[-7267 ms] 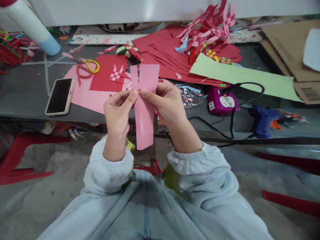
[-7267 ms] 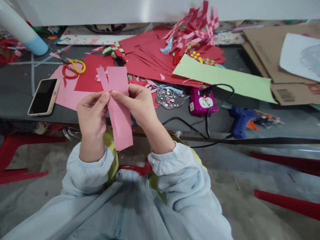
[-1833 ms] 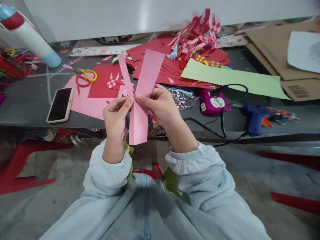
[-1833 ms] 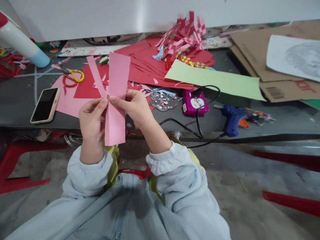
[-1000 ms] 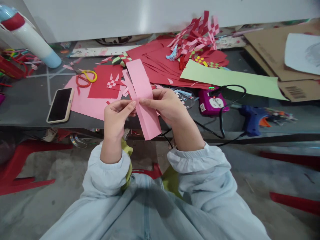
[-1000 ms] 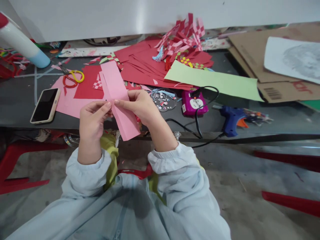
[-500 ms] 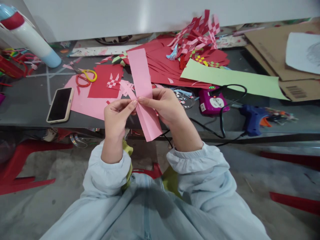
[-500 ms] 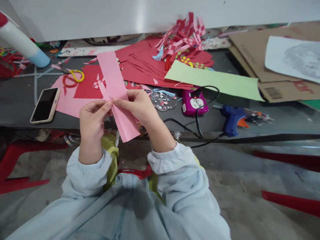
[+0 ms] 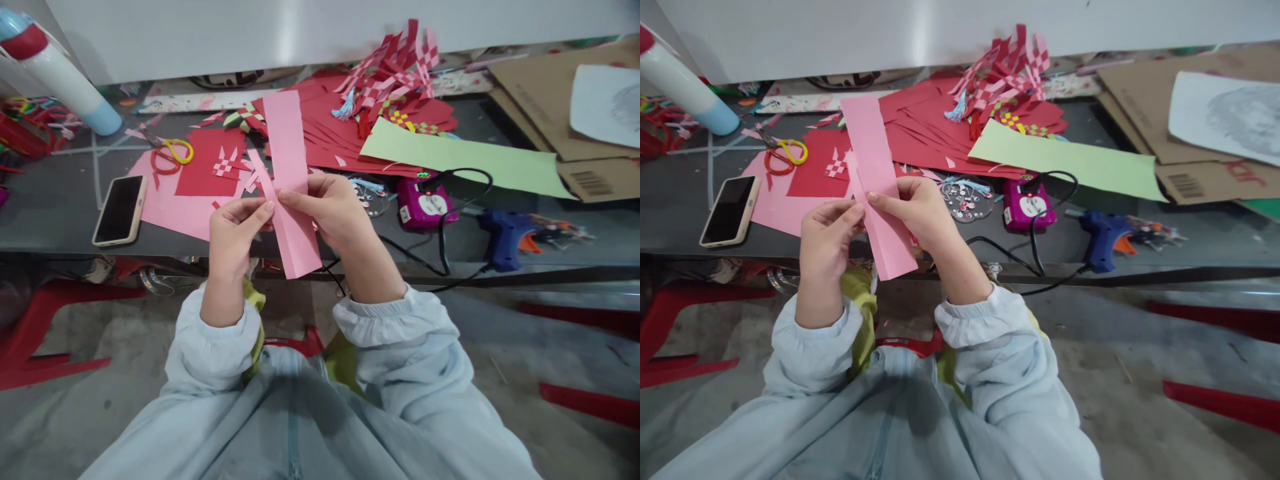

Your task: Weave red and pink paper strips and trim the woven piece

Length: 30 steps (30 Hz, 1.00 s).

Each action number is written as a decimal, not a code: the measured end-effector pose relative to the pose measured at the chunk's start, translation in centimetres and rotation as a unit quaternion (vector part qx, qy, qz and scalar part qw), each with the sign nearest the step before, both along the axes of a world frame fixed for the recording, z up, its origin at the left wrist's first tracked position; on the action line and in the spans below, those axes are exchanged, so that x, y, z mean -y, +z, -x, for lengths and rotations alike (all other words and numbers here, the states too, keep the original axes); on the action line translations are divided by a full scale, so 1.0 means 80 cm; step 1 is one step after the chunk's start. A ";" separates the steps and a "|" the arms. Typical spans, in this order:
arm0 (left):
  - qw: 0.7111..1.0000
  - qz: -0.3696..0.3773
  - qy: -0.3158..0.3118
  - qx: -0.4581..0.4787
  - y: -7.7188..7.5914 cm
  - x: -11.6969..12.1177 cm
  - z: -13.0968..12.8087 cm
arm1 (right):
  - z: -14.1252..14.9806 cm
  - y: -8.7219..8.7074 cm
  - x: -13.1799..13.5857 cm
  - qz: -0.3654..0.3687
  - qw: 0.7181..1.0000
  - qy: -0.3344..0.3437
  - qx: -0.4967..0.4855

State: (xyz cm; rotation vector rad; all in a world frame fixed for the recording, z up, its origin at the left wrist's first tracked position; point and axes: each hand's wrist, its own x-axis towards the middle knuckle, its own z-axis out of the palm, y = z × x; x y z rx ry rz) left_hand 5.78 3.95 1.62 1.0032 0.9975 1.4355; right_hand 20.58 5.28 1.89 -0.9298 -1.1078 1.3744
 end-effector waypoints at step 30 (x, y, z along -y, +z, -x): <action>0.996 -0.054 0.063 0.024 -0.004 0.001 -0.008 | 0.012 0.001 0.004 0.038 0.998 0.008 -0.053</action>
